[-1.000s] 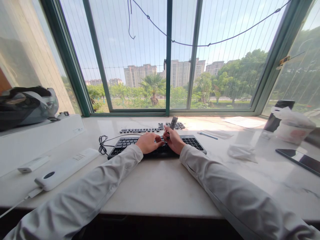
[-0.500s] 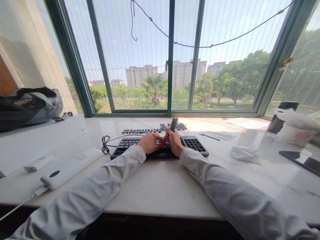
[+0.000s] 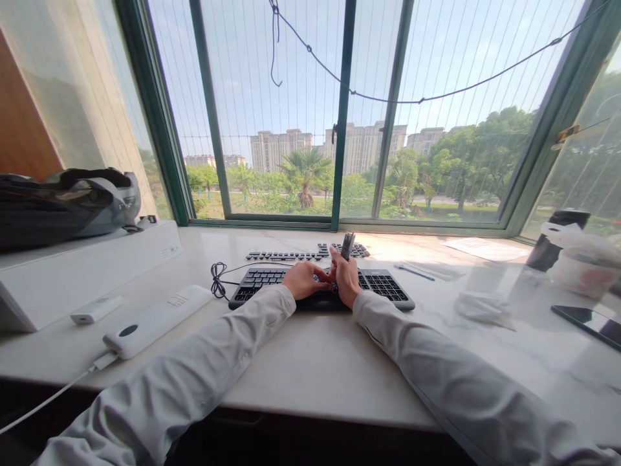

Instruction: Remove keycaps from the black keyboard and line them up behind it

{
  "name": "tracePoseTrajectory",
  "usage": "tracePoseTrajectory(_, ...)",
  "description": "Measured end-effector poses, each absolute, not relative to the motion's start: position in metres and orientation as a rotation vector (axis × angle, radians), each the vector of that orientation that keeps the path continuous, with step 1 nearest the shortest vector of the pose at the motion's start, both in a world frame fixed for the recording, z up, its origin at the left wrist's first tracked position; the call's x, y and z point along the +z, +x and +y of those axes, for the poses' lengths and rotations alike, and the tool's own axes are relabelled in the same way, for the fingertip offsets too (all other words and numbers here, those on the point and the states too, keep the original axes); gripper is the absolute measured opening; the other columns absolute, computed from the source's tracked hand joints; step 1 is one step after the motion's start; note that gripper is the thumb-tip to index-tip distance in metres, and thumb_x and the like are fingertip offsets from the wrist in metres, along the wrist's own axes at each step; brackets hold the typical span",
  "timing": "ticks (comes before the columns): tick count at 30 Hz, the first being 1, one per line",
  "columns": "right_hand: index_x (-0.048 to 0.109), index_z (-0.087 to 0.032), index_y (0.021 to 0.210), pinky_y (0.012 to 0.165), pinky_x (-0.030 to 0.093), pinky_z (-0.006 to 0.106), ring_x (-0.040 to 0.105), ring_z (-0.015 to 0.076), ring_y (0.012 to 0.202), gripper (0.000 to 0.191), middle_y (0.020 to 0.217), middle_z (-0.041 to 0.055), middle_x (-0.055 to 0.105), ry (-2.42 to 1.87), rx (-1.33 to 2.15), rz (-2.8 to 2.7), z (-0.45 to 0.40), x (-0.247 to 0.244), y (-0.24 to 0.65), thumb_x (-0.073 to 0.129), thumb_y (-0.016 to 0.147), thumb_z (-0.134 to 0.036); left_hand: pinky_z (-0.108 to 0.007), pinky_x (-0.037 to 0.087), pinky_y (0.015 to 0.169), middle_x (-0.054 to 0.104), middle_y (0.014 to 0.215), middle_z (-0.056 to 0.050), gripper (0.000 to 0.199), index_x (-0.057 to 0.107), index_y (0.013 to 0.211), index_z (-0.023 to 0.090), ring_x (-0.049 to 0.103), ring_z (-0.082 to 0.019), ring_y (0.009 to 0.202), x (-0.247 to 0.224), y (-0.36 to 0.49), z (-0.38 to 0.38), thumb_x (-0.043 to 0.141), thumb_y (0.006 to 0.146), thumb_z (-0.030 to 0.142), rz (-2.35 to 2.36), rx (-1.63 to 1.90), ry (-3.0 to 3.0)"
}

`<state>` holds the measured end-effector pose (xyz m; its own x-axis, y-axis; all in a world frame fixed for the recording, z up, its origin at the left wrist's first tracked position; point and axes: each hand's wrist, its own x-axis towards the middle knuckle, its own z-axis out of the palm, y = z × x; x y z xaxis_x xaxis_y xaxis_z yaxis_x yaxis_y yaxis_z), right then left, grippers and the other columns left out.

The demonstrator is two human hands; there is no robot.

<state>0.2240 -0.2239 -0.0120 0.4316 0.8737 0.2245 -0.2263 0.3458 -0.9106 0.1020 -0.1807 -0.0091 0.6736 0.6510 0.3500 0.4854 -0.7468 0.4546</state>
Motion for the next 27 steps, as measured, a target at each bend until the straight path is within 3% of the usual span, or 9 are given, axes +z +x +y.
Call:
tracePoseTrajectory(10, 0.026, -0.023, 0.047, 0.036, 0.015, 0.028, 0.019, 0.0068, 0.035, 0.039, 0.040, -0.0073, 0.020, -0.902, 0.768, -0.928, -0.2282, -0.0135, 0.2211, 0.059, 0.068, -0.027, -0.023, 0.042, 0.064, 0.071, 0.075, 0.001, 0.037, 0.075, 0.083, 0.026, 0.062, -0.016, 0.071, -0.0087, 0.1020, -0.1794, 0.065, 0.064, 0.056, 0.886, 0.702, 2.597)
tracePoseTrajectory(27, 0.025, -0.022, 0.042, 0.032, 0.019, 0.024, 0.022, 0.0060, 0.032, 0.040, 0.033, -0.0064, 0.024, -0.946, 0.740, -1.015, -0.2313, -0.0130, 0.2216, 0.056, 0.068, -0.025, -0.022, 0.038, 0.060, 0.070, 0.074, 0.002, 0.034, 0.074, 0.081, 0.024, 0.060, -0.015, 0.068, -0.0106, 0.1027, -0.1754, 0.065, 0.065, 0.052, 0.852, 0.683, 2.598)
